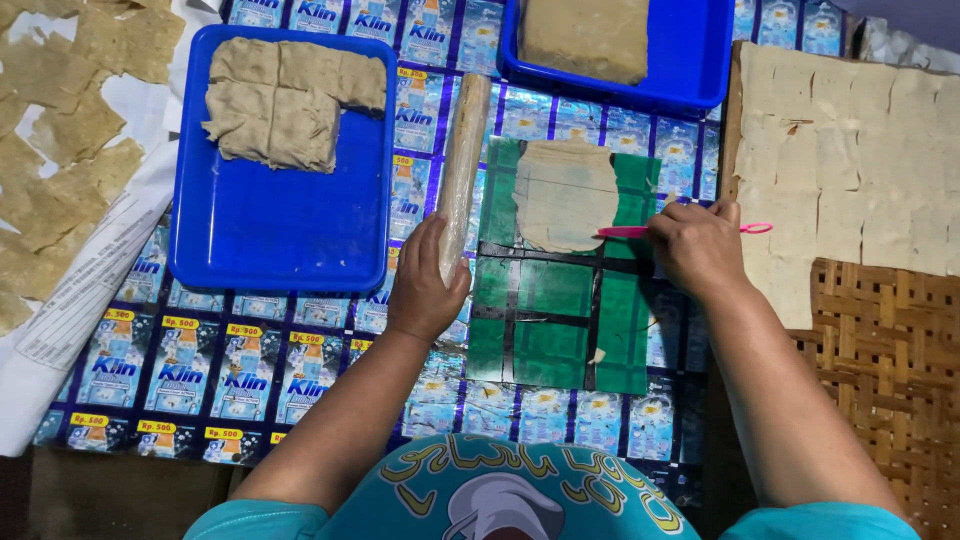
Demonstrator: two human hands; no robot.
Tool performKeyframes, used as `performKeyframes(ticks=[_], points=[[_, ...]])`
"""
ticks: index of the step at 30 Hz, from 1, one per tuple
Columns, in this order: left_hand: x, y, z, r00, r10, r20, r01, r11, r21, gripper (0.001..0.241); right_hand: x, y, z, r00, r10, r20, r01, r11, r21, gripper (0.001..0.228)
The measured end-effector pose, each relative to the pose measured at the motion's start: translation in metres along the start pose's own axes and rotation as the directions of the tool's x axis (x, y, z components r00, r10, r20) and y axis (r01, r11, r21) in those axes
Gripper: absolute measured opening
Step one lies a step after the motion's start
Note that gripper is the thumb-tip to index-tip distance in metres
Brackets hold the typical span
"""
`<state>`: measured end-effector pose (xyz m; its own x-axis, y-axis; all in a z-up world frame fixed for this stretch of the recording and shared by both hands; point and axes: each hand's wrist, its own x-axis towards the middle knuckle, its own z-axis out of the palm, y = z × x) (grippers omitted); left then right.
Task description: Rolling out dough with a pin and trimming it into square shapes using a spatula and knife.
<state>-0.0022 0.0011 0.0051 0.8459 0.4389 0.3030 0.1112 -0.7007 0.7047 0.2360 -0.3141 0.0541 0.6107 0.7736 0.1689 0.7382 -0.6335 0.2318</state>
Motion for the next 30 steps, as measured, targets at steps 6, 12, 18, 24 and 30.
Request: performKeyframes(ticks=[6, 12, 18, 24, 30], points=[[0.000, 0.001, -0.002, 1.000, -0.006, 0.002, 0.006, 1.000, -0.005, 0.057, 0.008, -0.012, 0.005, 0.999, -0.022, -0.024, 0.023, 0.999, 0.038, 0.012], [0.000, -0.002, -0.001, 1.000, 0.004, -0.005, -0.004, 1.000, 0.001, 0.056, 0.015, -0.025, 0.008, 0.999, -0.037, -0.023, 0.037, 0.999, 0.006, 0.012], [0.001, 0.000, -0.003, 1.000, -0.003, 0.004, 0.003, 1.000, -0.005, 0.056, 0.027, -0.047, 0.002, 0.998, -0.048, -0.043, 0.051, 0.996, 0.072, 0.009], [0.000, -0.004, 0.001, 0.999, 0.021, -0.029, -0.021, 1.000, -0.008, 0.057, 0.042, -0.071, 0.000, 0.997, -0.070, -0.036, 0.075, 0.985, 0.153, 0.012], [-0.001, -0.005, 0.000, 0.999, 0.025, -0.029, -0.026, 1.000, -0.011, 0.056, 0.055, -0.097, 0.003, 0.994, -0.091, -0.061, 0.101, 0.975, 0.196, 0.013]])
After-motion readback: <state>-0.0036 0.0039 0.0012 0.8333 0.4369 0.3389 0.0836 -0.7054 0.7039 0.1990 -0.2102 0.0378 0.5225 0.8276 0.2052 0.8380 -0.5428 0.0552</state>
